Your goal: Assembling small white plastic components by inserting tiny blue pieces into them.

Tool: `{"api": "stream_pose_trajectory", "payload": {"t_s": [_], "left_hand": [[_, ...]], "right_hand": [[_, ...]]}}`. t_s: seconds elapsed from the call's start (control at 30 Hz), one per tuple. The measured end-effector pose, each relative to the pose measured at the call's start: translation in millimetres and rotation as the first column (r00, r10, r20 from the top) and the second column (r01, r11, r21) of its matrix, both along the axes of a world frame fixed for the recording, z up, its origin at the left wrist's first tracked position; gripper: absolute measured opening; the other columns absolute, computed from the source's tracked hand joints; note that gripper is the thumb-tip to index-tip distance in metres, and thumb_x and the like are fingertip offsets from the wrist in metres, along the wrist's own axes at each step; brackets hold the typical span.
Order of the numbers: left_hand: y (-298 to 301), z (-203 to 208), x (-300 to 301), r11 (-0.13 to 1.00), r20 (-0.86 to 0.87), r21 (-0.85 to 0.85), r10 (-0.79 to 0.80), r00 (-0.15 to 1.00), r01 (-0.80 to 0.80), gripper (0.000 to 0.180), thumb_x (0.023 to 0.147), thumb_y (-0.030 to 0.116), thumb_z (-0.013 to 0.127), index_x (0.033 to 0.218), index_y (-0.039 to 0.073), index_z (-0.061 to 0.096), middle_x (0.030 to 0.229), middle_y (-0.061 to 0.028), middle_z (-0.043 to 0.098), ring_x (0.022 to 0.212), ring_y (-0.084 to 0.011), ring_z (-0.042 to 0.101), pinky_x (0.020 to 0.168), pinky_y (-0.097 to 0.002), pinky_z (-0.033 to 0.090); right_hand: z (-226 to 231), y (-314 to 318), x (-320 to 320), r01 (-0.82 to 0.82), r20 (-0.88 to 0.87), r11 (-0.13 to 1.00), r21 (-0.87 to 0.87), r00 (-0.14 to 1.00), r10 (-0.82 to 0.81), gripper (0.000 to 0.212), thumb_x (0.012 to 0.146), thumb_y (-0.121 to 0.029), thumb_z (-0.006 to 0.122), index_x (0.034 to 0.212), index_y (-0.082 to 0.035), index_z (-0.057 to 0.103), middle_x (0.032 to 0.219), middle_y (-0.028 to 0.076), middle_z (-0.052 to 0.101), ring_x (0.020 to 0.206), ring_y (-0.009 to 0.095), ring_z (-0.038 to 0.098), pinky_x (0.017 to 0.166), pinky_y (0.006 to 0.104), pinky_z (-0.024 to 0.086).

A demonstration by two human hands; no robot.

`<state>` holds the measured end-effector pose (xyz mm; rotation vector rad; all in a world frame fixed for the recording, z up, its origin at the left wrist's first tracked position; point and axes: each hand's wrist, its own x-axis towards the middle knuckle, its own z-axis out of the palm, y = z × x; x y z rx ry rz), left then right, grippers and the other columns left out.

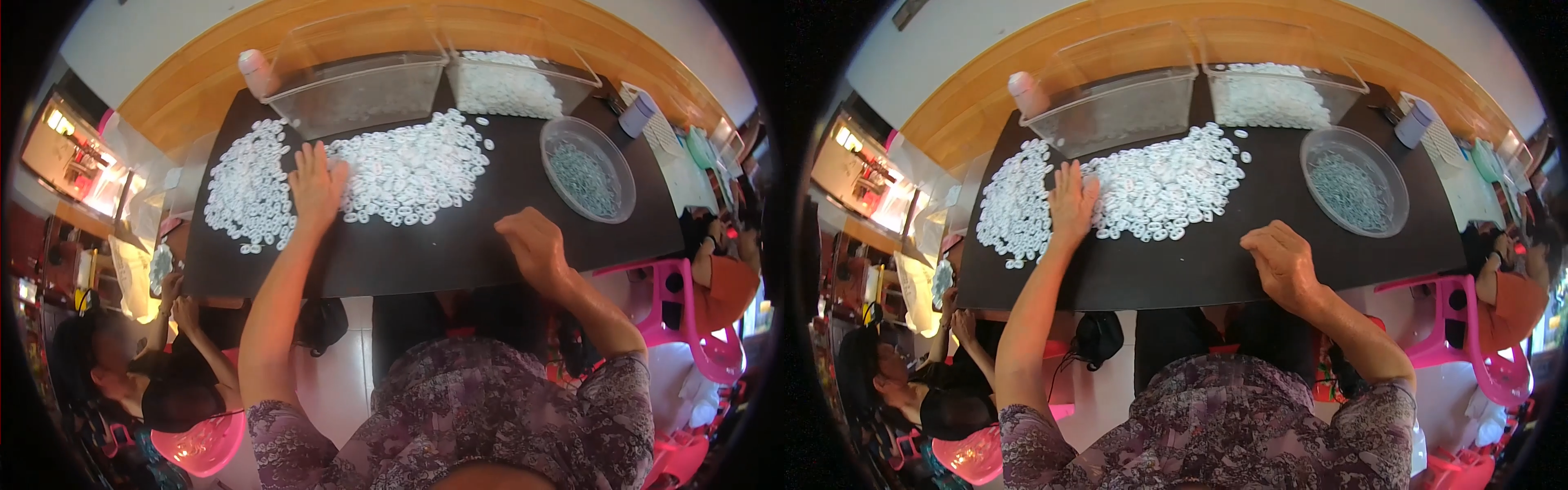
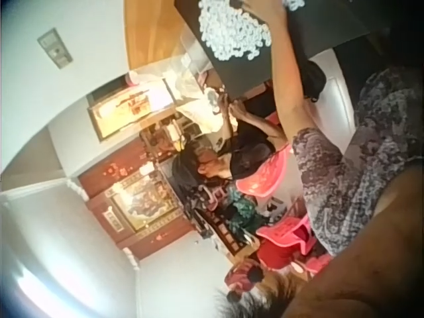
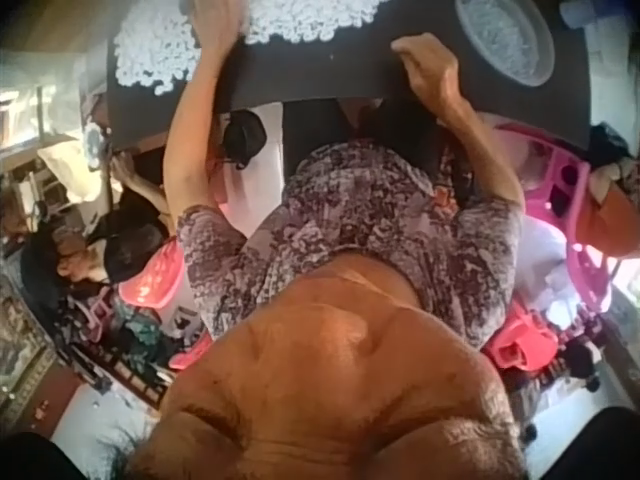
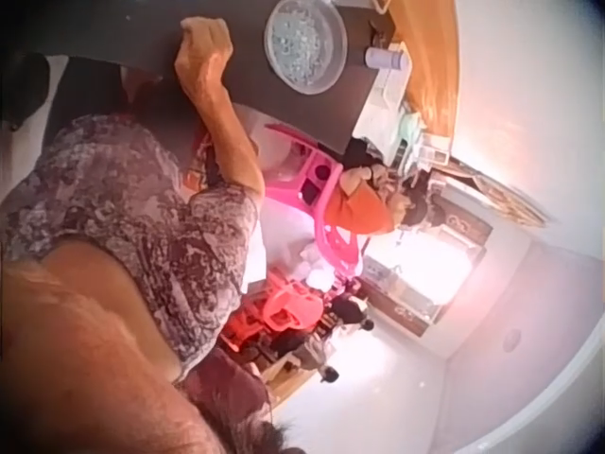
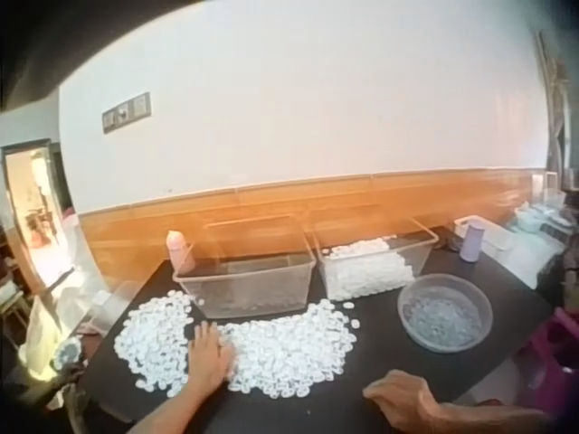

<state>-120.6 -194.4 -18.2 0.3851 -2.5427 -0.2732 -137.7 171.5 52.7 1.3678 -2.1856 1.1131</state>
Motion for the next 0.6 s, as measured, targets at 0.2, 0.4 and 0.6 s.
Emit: {"api": "stream_pose_trajectory", "payload": {"t_s": [0.2,0.4,0.6], "left_hand": [[-2,0,-15,0.988,0.118,0.135,-0.096,0.988,0.08,0.059,0.092,0.049,0.036,0.136,0.01,0.038,0.141,-0.0212,0.032,0.132,-0.0392,0.026,0.102,-0.0523,0.019],[4,-7,-13,0.985,0.081,0.148,-0.104,0.991,0.091,0.061,0.092,0.05,0.037,0.137,0.01,0.035,0.142,-0.0226,0.029,0.133,-0.0393,0.024,0.103,-0.0522,0.018],[5,-2,-13,0.987,0.092,0.158,-0.058,0.994,0.043,0.064,0.091,0.052,0.037,0.137,0.007,0.034,0.143,-0.0226,0.028,0.134,-0.0391,0.023,0.104,-0.0523,0.018]], "right_hand": [[-5,9,-3,0.028,0.037,0.999,-0.022,0.999,-0.027,0.018,0.069,0.013,0.059,0.083,0.0,0.058,0.08,0.012,0.061,0.071,0.03,0.055,0.059,0.0357,0.045],[-18,-9,-43,0.199,0.044,0.976,-0.089,0.98,-0.196,0.011,0.075,0.003,0.058,0.085,-0.002,0.058,0.079,0.013,0.06,0.074,0.031,0.055,0.065,0.0385,0.045],[-35,-51,-138,0.329,-0.031,0.944,-0.033,0.943,-0.33,0.016,0.076,-0.01,0.059,0.09,-0.002,0.059,0.084,0.016,0.059,0.081,0.035,0.054,0.072,0.0415,0.043]]}}
